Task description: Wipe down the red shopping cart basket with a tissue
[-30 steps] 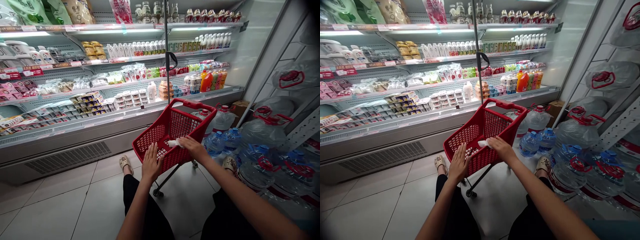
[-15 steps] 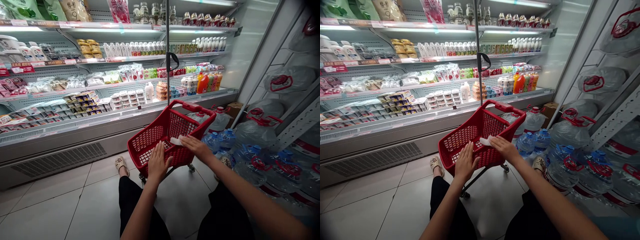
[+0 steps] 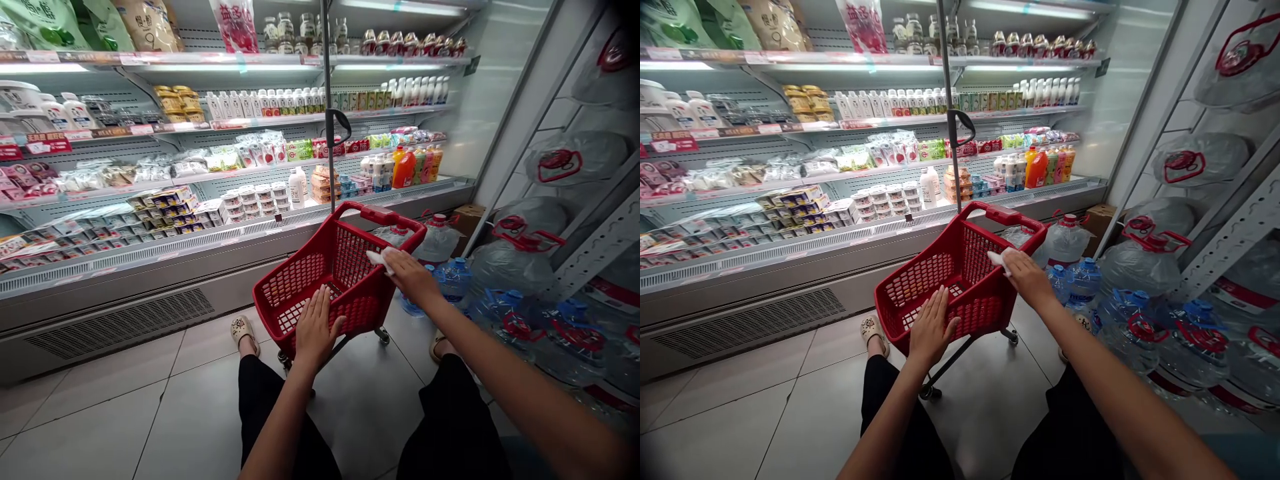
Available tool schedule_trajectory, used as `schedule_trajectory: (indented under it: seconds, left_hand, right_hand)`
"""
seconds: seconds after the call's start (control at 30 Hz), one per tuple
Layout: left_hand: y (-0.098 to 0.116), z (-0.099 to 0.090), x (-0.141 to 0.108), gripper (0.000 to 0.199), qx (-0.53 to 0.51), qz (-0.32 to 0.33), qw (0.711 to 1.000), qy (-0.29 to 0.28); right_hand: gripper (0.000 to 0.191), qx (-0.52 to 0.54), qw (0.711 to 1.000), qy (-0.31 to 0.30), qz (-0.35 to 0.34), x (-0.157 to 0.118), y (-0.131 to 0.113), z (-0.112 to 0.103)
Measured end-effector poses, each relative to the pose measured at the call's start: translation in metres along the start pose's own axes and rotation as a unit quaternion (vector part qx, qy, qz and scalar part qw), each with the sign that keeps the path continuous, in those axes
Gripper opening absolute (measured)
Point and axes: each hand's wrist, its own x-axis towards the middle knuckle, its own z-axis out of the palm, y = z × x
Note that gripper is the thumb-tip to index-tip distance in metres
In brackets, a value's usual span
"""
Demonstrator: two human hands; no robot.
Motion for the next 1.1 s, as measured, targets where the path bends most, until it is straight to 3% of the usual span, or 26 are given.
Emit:
schedule_trajectory:
  seconds: [0.1,0.17,0.27,0.4,0.5,0.67,0.73,0.93,1.0,1.1]
  left_hand:
    - [0.001,-0.002,-0.002,0.074,-0.001,0.002,1.0,-0.001]
    - [0.0,-0.003,-0.004,0.074,0.0,0.002,1.0,0.001]
    - [-0.002,-0.004,-0.007,0.074,0.003,0.006,1.0,0.007]
    - [-0.002,-0.005,-0.01,0.075,-0.001,0.009,1.0,0.009]
    - [0.001,-0.003,-0.009,0.076,-0.009,0.004,1.0,0.007]
    - [0.006,-0.002,-0.008,0.076,-0.014,0.005,1.0,0.006]
    - [0.007,-0.002,-0.009,0.076,-0.012,0.006,1.0,0.007]
    - [0.013,0.001,-0.01,0.075,-0.01,0.006,1.0,0.015]
    - [0.017,0.004,-0.009,0.077,-0.013,0.0,1.0,0.019]
    - [0.023,0.006,-0.006,0.078,-0.017,-0.005,1.0,0.019]
  right_hand:
    - [0.061,0.028,0.998,-0.017,-0.054,0.003,-0.014,0.006]
    - [0.062,0.028,0.996,-0.027,-0.086,0.004,-0.008,0.001]
    - [0.057,0.006,0.995,-0.033,-0.095,0.003,0.022,-0.011]
    - [0.054,-0.042,0.999,-0.015,-0.031,0.002,0.06,-0.022]
    - [0.056,-0.045,0.999,0.003,-0.009,-0.003,0.042,-0.016]
    - [0.061,0.015,0.994,-0.018,-0.103,-0.011,-0.027,-0.002]
    - [0.063,0.027,0.992,-0.024,-0.119,-0.011,-0.026,-0.003]
    - [0.059,-0.032,0.999,0.002,-0.02,-0.01,0.044,-0.015]
    - [0.059,-0.036,0.999,0.005,-0.001,-0.011,0.038,-0.013]
    - [0.058,-0.007,0.999,-0.008,-0.034,-0.013,-0.009,0.0]
